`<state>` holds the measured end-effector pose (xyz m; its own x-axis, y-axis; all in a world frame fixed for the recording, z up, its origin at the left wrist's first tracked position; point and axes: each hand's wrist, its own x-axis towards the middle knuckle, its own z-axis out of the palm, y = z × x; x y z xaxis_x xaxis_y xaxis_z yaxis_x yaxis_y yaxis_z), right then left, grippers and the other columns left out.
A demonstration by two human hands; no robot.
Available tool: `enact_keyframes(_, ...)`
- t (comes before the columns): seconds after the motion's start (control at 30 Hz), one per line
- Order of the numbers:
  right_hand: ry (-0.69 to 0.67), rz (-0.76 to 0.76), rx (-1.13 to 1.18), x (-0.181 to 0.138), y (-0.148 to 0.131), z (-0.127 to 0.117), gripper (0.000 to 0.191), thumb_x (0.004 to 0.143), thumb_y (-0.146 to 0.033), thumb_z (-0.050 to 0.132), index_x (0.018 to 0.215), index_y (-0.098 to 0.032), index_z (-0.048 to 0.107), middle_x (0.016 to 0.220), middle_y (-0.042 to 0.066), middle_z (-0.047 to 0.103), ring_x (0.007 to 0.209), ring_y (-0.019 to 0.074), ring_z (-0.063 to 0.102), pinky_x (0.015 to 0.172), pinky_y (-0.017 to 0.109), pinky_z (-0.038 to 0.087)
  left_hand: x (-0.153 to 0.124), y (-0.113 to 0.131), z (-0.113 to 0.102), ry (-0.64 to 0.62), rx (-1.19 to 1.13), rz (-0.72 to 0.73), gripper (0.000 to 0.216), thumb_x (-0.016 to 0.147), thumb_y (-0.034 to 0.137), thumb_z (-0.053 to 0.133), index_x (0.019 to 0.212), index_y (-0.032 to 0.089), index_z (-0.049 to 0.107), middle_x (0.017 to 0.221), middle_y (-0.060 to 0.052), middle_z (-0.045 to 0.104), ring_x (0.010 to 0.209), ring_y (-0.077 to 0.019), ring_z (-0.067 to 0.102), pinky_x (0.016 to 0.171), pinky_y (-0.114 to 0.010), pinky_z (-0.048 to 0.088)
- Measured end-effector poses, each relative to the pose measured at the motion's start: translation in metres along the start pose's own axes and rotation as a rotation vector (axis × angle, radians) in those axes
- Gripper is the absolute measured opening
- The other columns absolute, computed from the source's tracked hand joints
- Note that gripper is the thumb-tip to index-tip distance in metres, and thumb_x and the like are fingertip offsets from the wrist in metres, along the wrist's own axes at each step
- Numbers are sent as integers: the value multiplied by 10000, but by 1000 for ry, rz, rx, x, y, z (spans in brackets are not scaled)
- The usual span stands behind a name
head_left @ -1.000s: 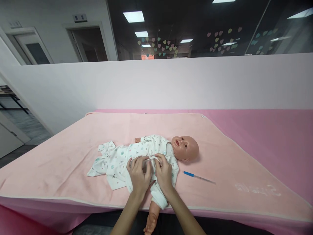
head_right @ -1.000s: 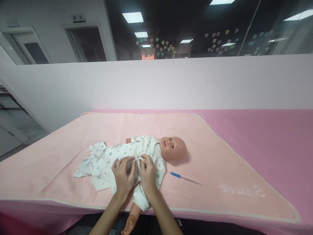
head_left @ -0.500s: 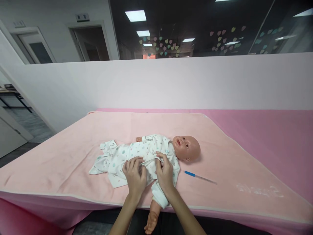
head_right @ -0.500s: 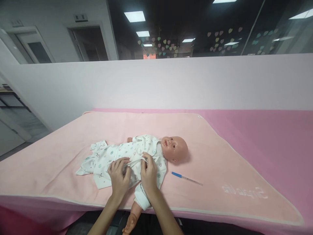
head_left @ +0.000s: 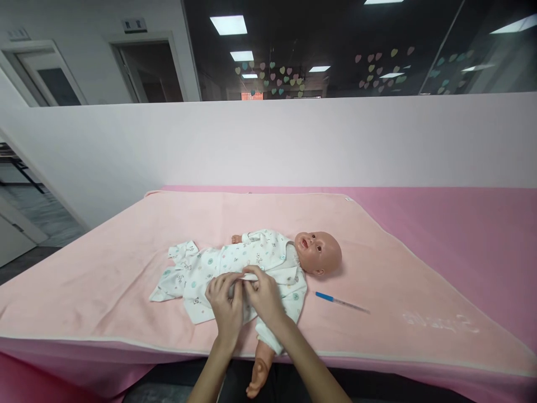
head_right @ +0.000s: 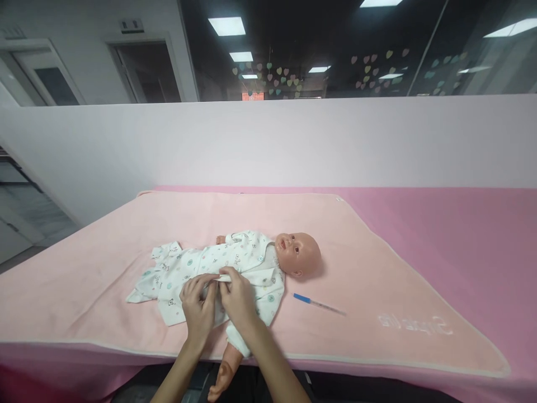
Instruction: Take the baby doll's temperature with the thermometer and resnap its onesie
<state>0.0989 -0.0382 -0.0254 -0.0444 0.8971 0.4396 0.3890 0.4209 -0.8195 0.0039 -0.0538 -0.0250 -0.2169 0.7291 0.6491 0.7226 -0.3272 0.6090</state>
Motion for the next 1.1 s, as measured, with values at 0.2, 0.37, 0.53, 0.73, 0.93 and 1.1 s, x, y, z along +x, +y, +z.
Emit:
enact_keyframes(0.2,18,-15,17,2,9,-1,192,783,-201,485,920,-218,618,878,24,662,753,153,615,631,241,479,-2,-2,2,21,-11,-60,177,822,285,456,913,221,593,912,-36,636,919,-215,509,869,-398,321)
enact_keyframes(0.37,24,-53,-51,2,10,1,184,810,-206,472,903,-222,629,861,29,645,783,157,598,678,253,466,-2,-2,2,18,-20,-87,171,825,297,462,910,221,589,924,-36,634,926,-214,506,876,-399,321)
enact_keyframes(0.53,34,-17,-81,1,11,3,190,835,-202,443,910,-215,616,864,34,639,806,167,595,711,269,456,-2,0,2,19,-7,-87,144,825,278,464,867,226,591,890,-25,640,927,-215,497,876,-400,297)
enact_keyframes(0.73,43,14,-113,1,7,3,202,837,-188,419,905,-202,609,863,40,636,815,174,591,741,281,439,-3,1,3,24,15,-102,125,826,257,458,814,226,579,839,-7,641,906,-215,493,859,-399,263)
enact_keyframes(0.93,90,56,-151,4,9,4,203,801,-159,420,846,-196,615,815,37,635,781,181,587,723,292,434,-9,1,2,27,37,-96,122,833,279,462,801,230,569,821,-4,637,890,-218,486,858,-401,249)
enact_keyframes(1.1,149,49,-49,0,5,-1,218,785,-153,425,900,-179,609,895,56,635,836,176,583,702,276,457,-4,-1,2,52,64,-151,128,825,288,469,865,230,576,896,-19,631,938,-228,476,890,-411,256)
